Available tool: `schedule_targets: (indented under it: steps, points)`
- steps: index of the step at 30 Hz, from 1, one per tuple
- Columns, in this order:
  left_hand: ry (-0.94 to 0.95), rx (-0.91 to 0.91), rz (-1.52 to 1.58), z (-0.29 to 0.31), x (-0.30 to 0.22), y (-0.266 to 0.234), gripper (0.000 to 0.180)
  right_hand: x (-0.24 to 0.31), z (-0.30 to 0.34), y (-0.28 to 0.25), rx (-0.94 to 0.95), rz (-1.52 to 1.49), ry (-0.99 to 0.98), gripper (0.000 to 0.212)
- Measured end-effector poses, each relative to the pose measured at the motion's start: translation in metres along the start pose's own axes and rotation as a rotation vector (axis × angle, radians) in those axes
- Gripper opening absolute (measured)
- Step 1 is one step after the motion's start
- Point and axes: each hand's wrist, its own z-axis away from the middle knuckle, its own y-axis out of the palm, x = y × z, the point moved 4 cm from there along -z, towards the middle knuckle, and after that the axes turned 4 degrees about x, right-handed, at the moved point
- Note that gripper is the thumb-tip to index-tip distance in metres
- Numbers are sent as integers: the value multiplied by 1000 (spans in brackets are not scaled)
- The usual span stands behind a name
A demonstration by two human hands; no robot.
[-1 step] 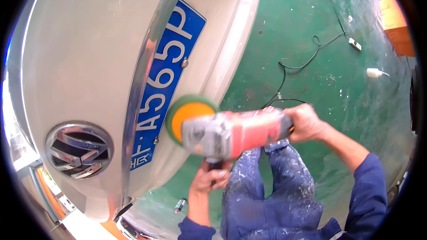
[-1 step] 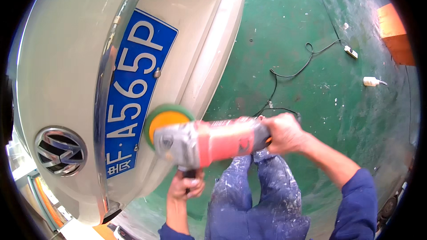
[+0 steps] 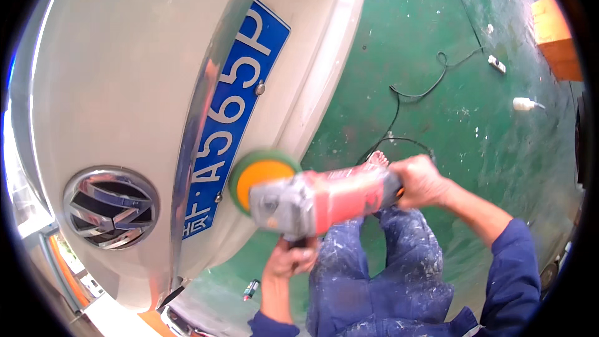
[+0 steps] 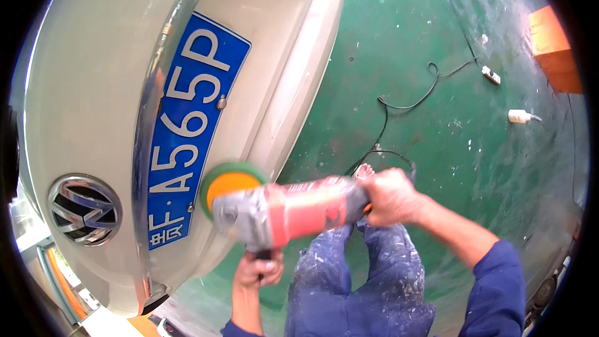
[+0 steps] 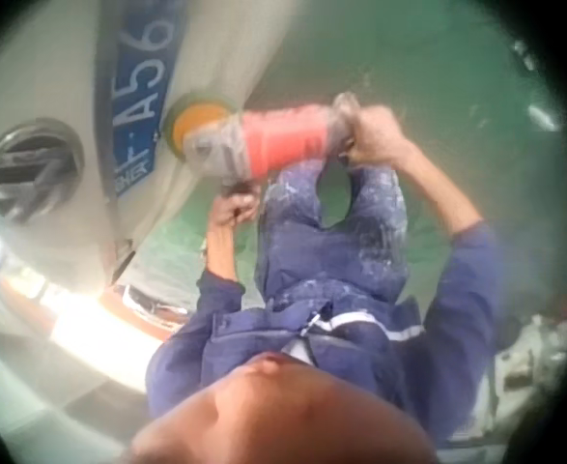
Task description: The person uses a rotary polisher with a green pad to polish the rear trunk and bumper of a white car. They move the tool across the surface in overlapping passes, covering the area around the license plate and taillights.
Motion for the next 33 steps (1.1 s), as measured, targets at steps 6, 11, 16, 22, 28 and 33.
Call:
schedule_targets:
  steps: [6,11,16,22,28,33]
  points:
    - [15,-159,94,59,20,-19,18,38,-13,3,176,36,-22,23]
    - [85,-42,166,4,1,28,21,12,-23,-68,227,87,21,25]
    - [70,33,130,-98,-39,92,17,-64,-30,-157,101,142,106,26]
    - [167,102,-34,-212,-86,162,7,-153,-58,-238,-69,-28,58,45]
    - [289,137,-180,-248,-94,158,4,-174,-77,-244,-182,-14,-39,46]
    - [249,-2,-74,-205,-69,147,4,-163,-80,-211,22,7,-10,45]
